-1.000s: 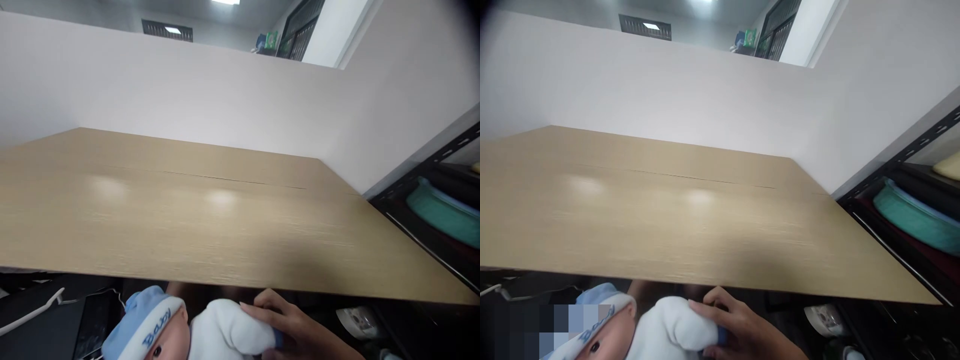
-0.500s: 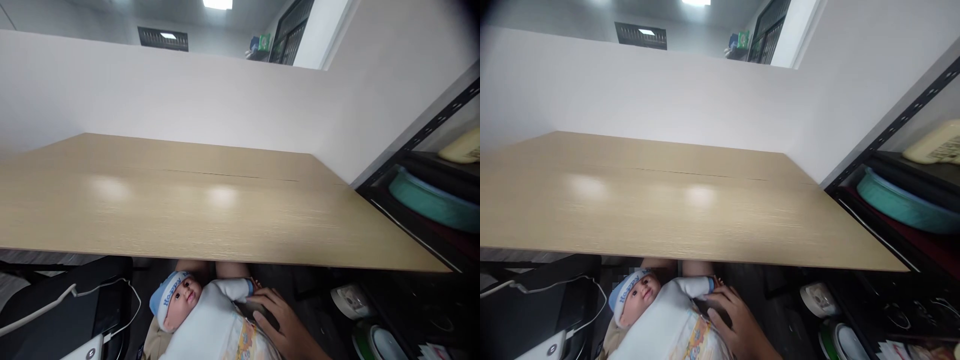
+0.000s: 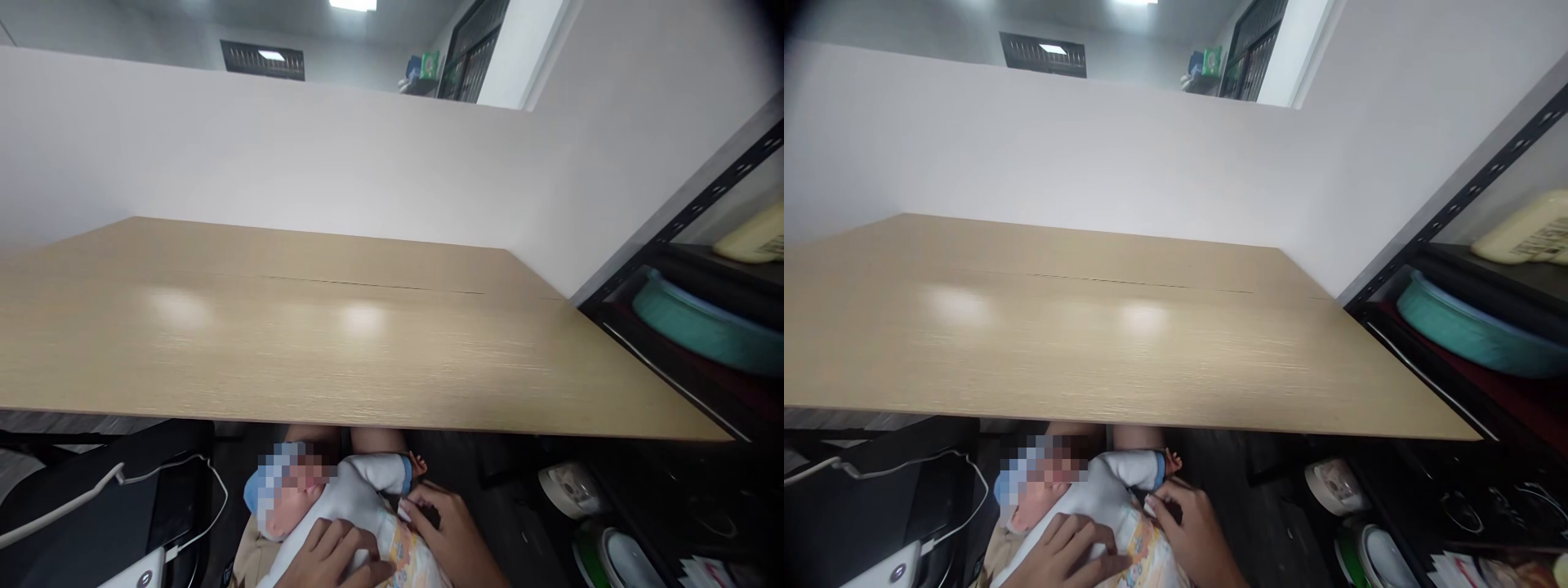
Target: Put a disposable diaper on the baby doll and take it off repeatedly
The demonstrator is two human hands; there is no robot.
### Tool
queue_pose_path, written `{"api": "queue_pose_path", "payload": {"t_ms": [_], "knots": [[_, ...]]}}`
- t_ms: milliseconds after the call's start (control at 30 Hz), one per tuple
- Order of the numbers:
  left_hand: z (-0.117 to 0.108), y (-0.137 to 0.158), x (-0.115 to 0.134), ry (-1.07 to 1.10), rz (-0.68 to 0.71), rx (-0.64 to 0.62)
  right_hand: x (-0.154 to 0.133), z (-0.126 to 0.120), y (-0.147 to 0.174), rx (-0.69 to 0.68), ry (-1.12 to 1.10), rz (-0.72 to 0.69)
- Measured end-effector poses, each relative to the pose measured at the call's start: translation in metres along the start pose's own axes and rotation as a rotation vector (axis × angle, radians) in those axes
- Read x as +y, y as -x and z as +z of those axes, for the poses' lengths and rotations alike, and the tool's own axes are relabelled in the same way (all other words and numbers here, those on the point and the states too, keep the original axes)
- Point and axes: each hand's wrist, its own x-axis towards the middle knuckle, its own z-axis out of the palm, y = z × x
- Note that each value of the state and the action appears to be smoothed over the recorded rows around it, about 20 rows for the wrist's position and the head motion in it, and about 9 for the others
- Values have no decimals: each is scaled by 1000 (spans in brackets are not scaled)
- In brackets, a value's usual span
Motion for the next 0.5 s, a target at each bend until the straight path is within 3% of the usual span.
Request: {"api": "queue_pose_path", "payload": {"t_ms": [133,233,300,400,500], "knots": [[3,-6,6,139,-142,-67,19,3,-12,140,63,30],[7,-4,13,265,-222,-84,9,1,-8,186,109,-13],[10,-2,16,311,-229,-87,-12,-1,1,124,118,-106],[13,2,15,316,-209,-82,-46,-3,15,-90,129,-276],[15,7,13,271,-203,-78,-66,-2,20,-239,151,-358]]}}
